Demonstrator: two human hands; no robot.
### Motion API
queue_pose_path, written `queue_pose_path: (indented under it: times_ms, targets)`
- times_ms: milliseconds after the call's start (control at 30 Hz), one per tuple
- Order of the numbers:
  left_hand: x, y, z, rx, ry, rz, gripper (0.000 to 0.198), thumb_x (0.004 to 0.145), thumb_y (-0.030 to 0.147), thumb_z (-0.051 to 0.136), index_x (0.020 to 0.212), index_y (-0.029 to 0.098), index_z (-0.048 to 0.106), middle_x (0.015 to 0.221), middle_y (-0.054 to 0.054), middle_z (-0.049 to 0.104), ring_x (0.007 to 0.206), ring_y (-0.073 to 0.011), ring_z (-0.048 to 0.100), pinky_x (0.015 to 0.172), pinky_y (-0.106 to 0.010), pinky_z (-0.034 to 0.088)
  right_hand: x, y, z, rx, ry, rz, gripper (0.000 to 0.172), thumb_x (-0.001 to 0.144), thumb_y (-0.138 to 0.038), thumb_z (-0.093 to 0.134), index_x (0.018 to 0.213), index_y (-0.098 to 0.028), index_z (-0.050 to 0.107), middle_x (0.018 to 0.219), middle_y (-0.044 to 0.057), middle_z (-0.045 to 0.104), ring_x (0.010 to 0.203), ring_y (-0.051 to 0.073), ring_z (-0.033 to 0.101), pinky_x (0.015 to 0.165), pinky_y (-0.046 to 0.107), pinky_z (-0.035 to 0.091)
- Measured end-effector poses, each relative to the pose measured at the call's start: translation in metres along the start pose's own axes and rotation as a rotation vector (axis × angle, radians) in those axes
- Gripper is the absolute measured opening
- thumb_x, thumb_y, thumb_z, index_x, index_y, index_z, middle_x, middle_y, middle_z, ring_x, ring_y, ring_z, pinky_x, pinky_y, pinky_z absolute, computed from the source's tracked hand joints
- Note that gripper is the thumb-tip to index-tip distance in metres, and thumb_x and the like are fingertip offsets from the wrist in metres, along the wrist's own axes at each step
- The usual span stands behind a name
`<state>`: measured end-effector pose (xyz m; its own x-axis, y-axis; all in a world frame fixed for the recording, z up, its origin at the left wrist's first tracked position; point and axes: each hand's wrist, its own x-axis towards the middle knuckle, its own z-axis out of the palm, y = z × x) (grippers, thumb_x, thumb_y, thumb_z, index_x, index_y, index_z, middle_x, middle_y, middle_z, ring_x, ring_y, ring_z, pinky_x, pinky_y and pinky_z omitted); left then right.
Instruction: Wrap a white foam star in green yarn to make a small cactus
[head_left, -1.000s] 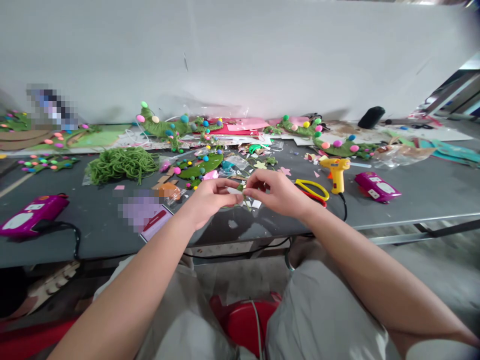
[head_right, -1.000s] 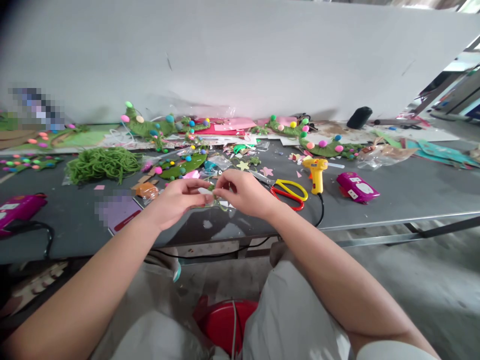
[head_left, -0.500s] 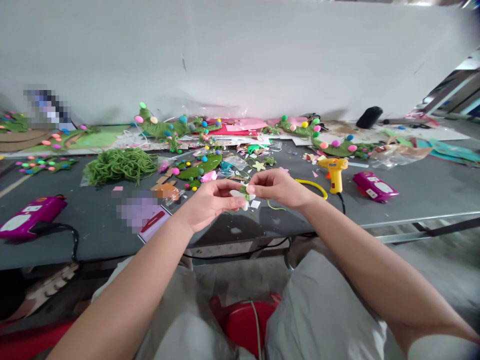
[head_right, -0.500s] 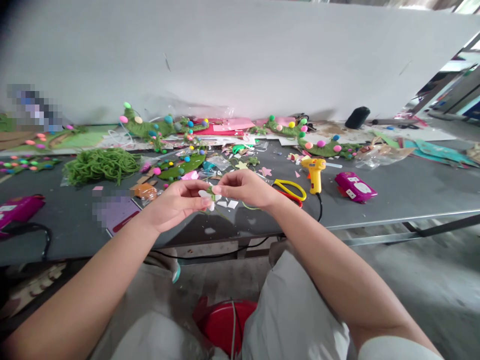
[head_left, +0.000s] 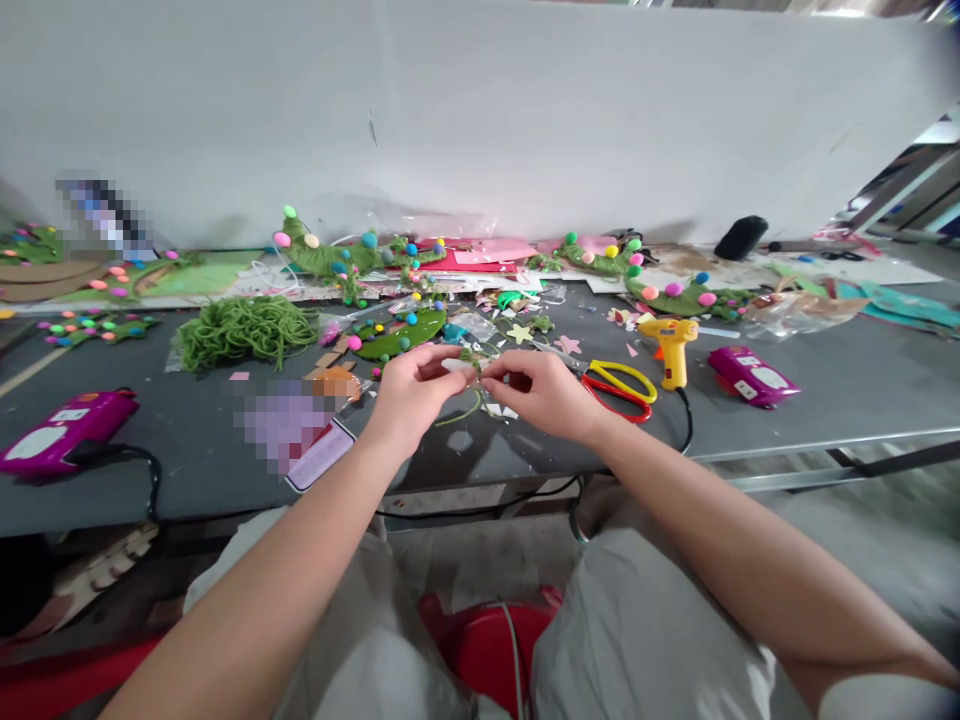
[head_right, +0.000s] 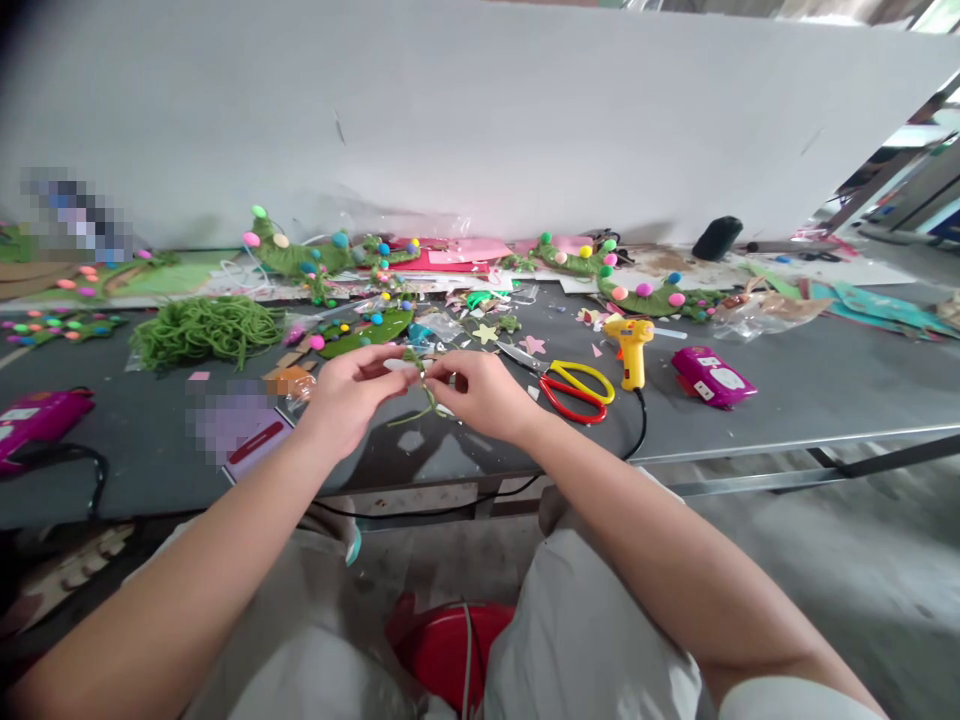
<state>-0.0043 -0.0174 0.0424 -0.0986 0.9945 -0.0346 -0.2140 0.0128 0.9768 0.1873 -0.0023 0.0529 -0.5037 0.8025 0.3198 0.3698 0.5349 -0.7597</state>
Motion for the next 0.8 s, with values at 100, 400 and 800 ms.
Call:
queue_pose_path:
  times_ms: [100,400,800]
  targets:
    - [-0.001,-0.003,0.001,0.242,-0.017,0.106,0.035,0.062,0.019,0.088,0.095,0.016,0.077,0.081,-0.004,0.076,0.077,-0.0191,0.069,0.074,-0.031,0.054,-0.003,-0.003,-0.003,-0.248,-0.041,-0.109,0.013,0.091,-0.014,0.059,0.091,-0.016,0.072,0.086,0.004,0.069,0.075,0.013,0.057,0.071,0.026,0.041]
    - [-0.002,0.002,-0.002,0.369,-0.222,0.005,0.032,0.065,0.021,0.088,0.095,0.017,0.079,0.062,0.002,0.063,0.061,-0.0148,0.06,0.063,-0.029,0.046,-0.002,-0.001,-0.016,-0.359,-0.07,-0.208,0.013,0.098,-0.018,0.054,0.096,-0.016,0.067,0.094,0.007,0.066,0.084,0.017,0.057,0.074,0.029,0.041]
    - [-0.005,0.008,-0.003,-0.137,-0.354,-0.123,0.034,0.06,0.018,0.095,0.09,0.02,0.08,0.076,0.0,0.073,0.068,-0.0109,0.064,0.066,-0.025,0.05,0.005,0.006,-0.022,0.461,-0.151,0.174,0.036,0.08,-0.048,0.078,0.087,-0.013,0.068,0.068,-0.003,0.053,0.061,0.008,0.041,0.057,0.025,0.032]
